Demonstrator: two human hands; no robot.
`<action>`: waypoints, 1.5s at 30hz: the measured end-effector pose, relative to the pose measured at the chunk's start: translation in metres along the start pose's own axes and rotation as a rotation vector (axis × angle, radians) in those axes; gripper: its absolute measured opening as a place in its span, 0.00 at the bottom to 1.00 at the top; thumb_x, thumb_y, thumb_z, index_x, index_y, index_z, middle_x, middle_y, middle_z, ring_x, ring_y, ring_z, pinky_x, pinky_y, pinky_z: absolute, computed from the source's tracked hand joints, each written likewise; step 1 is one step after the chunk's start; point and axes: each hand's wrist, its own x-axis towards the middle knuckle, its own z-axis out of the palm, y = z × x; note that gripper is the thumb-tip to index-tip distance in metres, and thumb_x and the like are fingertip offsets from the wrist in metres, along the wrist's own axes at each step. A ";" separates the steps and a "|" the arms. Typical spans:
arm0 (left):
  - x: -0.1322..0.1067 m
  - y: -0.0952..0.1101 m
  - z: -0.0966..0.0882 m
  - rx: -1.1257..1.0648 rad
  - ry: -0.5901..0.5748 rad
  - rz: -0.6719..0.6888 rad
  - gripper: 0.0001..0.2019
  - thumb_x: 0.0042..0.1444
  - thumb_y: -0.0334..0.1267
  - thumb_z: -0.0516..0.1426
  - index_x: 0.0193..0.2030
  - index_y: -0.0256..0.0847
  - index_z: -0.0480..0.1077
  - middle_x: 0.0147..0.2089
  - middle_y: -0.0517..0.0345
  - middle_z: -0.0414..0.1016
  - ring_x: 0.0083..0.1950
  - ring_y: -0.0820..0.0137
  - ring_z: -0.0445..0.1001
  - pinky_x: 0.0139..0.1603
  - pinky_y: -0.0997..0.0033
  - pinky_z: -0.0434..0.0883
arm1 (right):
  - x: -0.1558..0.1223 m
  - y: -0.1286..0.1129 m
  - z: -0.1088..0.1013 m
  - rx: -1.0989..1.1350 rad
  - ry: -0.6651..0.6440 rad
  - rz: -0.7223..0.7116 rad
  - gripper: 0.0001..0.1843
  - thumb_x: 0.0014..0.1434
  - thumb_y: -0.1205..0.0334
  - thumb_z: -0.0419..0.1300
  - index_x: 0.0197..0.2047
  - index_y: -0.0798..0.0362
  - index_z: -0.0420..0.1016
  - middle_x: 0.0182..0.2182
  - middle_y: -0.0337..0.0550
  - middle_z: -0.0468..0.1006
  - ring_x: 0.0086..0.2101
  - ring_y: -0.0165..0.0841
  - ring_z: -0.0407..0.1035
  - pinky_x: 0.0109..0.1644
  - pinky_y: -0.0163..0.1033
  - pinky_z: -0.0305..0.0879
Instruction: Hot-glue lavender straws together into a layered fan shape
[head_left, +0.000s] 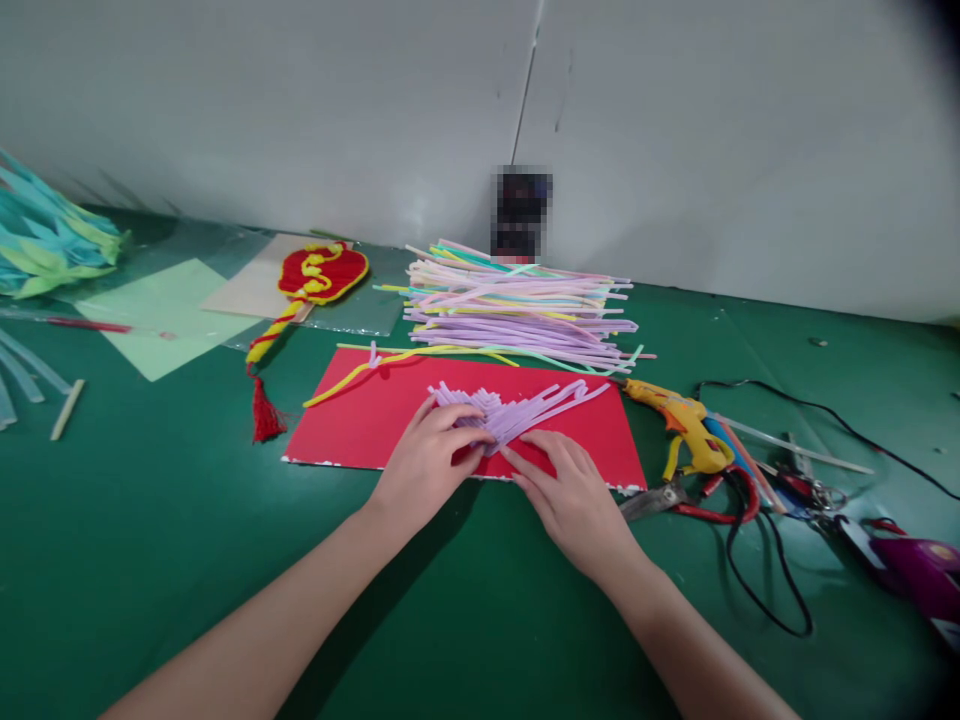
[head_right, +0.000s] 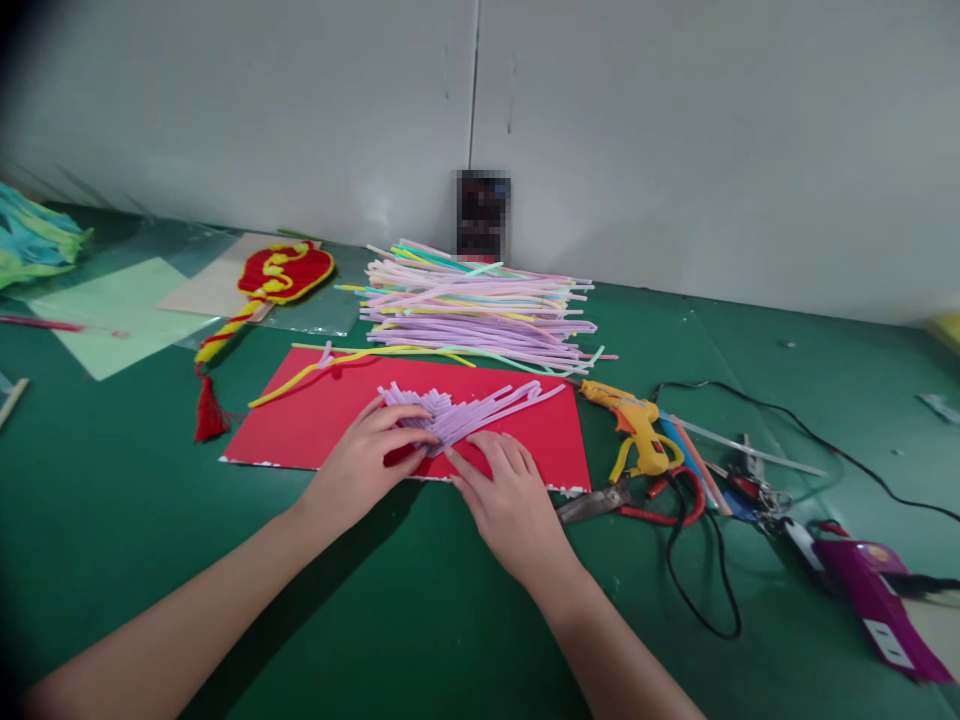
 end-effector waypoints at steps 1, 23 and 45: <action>0.000 0.000 0.000 0.000 -0.003 0.001 0.08 0.54 0.29 0.58 0.39 0.44 0.74 0.48 0.56 0.74 0.50 0.64 0.72 0.58 0.50 0.63 | 0.000 0.000 0.000 0.002 0.001 0.001 0.18 0.64 0.62 0.49 0.56 0.47 0.68 0.51 0.50 0.69 0.52 0.40 0.62 0.53 0.51 0.65; 0.000 -0.001 0.001 -0.004 -0.010 -0.006 0.08 0.55 0.29 0.57 0.39 0.44 0.74 0.48 0.55 0.73 0.50 0.64 0.72 0.60 0.48 0.60 | -0.001 0.000 0.001 -0.011 -0.008 -0.057 0.19 0.65 0.64 0.48 0.57 0.53 0.67 0.53 0.49 0.69 0.54 0.38 0.61 0.57 0.48 0.62; 0.000 -0.001 0.001 0.007 -0.035 -0.033 0.07 0.55 0.30 0.58 0.39 0.43 0.75 0.47 0.57 0.74 0.50 0.66 0.72 0.62 0.50 0.58 | -0.001 -0.003 0.000 0.005 -0.020 -0.100 0.18 0.64 0.63 0.49 0.56 0.49 0.67 0.52 0.48 0.69 0.53 0.38 0.61 0.59 0.52 0.60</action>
